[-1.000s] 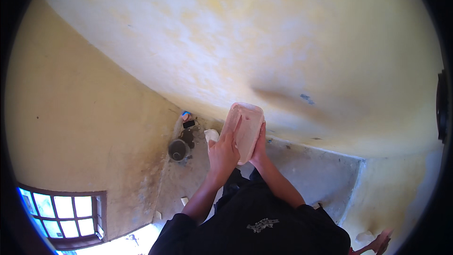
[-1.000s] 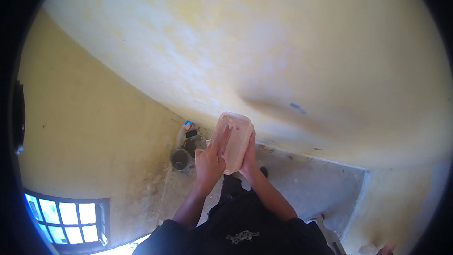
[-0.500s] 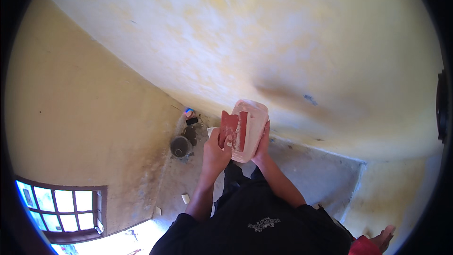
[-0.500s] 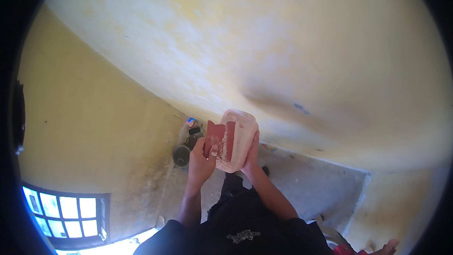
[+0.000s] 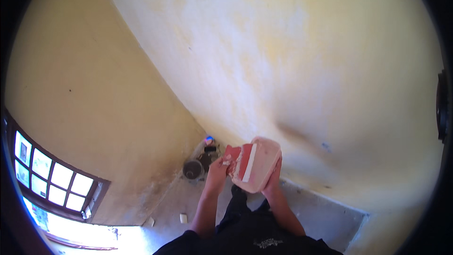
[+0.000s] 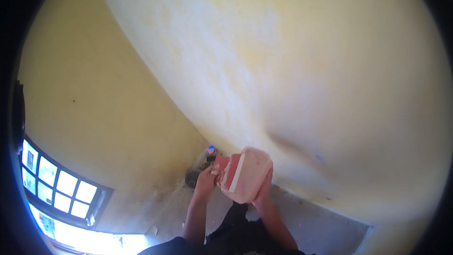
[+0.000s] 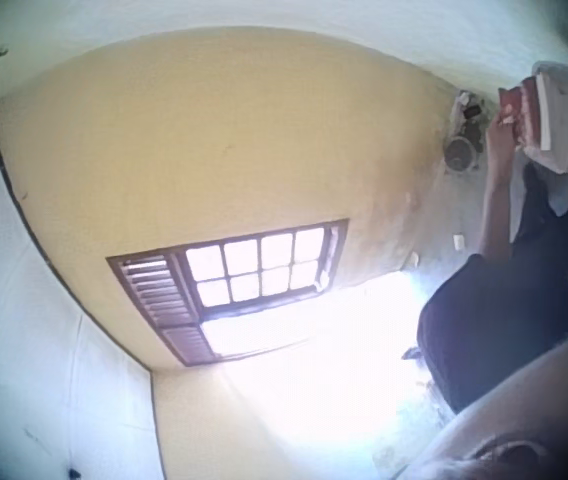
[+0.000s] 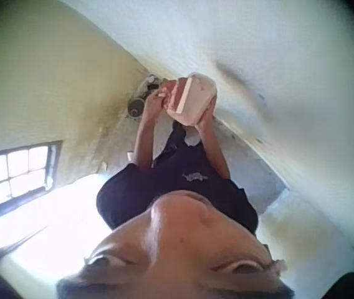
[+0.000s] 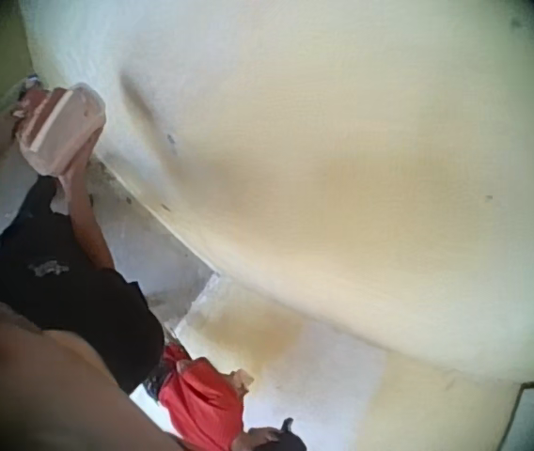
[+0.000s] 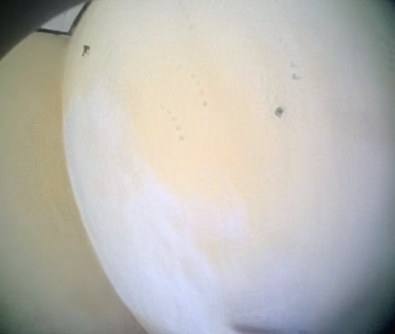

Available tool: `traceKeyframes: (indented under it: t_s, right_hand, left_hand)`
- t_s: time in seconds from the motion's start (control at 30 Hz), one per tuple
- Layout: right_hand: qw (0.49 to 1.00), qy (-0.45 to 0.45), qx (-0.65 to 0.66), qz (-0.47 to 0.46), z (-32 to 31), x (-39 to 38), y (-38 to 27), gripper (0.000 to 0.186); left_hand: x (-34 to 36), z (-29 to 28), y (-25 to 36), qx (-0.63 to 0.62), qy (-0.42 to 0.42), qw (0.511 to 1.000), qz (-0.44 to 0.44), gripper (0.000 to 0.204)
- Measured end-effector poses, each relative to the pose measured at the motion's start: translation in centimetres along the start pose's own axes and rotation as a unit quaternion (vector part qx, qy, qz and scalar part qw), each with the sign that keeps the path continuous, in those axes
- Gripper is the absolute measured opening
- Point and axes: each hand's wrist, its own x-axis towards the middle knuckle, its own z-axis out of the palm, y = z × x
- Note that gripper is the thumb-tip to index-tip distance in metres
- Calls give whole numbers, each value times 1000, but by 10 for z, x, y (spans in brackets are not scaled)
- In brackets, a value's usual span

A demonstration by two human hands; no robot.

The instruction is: The person uses a red putty knife to scoop white plaster from a pink container and applies it to a yellow wall. They repeatedly spread the material over the surface, smoothing it out to cover imperfections and small holes.

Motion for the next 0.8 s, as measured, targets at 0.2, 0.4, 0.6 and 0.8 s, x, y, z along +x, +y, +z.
traceKeyframes:
  t_s: [0.2,0.4,0.6,0.8]
  right_hand:
    - [995,-48,-45,-70,-13,0,7,71]
    - [983,-38,-95,-154,-22,-10,22,67]
    - [981,-53,-57,-179,6,-23,47,65]
    - [978,-30,-61,-198,42,-35,69,60]
  left_hand:
    - [25,-45,-25,-122,-183,975,-10,27]
    - [10,-36,18,-166,-241,956,-34,36]
    - [-5,-18,160,0,-158,973,171,34]
    - [-31,62,396,121,-57,688,713,30]
